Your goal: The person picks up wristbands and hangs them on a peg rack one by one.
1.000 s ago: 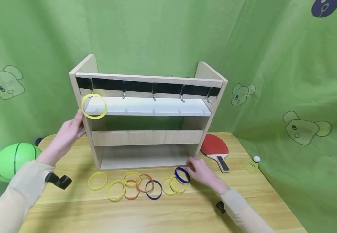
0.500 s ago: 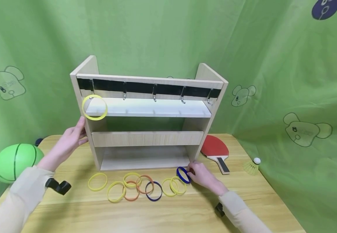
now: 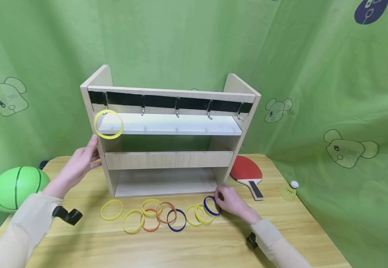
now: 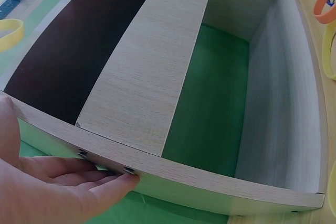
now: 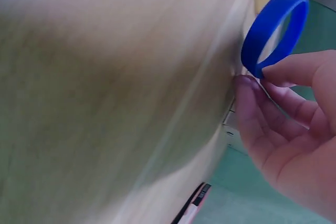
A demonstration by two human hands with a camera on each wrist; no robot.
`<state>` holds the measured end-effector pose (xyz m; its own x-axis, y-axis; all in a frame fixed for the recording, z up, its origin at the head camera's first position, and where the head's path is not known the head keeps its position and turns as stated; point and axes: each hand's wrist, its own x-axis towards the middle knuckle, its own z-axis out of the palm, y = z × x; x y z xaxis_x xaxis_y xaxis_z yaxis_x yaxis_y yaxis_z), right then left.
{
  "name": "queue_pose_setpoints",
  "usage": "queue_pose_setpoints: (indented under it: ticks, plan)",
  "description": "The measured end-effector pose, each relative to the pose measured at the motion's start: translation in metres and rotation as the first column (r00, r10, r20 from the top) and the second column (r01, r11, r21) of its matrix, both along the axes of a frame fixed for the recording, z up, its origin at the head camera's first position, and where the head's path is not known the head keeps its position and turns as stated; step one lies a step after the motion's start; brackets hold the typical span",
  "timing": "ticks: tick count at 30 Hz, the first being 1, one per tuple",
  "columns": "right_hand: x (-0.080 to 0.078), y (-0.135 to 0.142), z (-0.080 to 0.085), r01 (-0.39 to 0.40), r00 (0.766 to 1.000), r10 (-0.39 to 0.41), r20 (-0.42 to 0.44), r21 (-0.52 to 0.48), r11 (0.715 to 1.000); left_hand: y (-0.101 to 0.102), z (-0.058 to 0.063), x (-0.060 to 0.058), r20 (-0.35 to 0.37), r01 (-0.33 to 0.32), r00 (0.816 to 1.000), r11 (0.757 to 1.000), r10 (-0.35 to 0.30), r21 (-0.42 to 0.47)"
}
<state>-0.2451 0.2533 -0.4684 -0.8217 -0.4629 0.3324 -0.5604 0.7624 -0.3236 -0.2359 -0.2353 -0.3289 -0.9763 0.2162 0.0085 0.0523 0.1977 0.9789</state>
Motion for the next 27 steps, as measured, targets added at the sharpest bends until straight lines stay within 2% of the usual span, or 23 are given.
queue_pose_setpoints:
  ticks: [4, 9, 15, 20, 24, 27]
  plan:
    - [0.004, -0.001, 0.010, 0.015, 0.996, -0.014, 0.090, -0.015, 1.000, 0.000, 0.000, 0.000, -0.006, 0.001, 1.000, 1.000, -0.001, -0.003]
    - [0.011, -0.007, 0.028, 0.000, 0.994, 0.007, 0.112, -0.055, 0.998, 0.000, 0.000, 0.000, -0.004, -0.003, 1.000, 1.000, 0.003, -0.007]
    - [0.015, -0.021, 0.059, -0.072, 0.997, 0.072, 0.005, -0.054, 0.996, -0.001, 0.000, 0.001, -0.013, -0.004, 1.000, 1.000, 0.004, 0.001]
    - [0.021, -0.039, 0.096, -0.126, 0.991, 0.124, -0.051, -0.049, 0.991, -0.001, 0.001, 0.001, -0.016, -0.002, 1.000, 1.000, 0.002, -0.004]
    - [0.027, -0.055, 0.130, -0.195, 0.979, 0.190, -0.079, -0.052, 0.979, -0.001, 0.000, 0.001, -0.004, -0.003, 1.000, 1.000, 0.003, -0.003]
    - [0.029, -0.067, 0.154, -0.261, 0.960, 0.252, -0.120, -0.068, 0.963, -0.001, -0.001, 0.001, 0.001, -0.004, 1.000, 1.000, 0.004, -0.001]
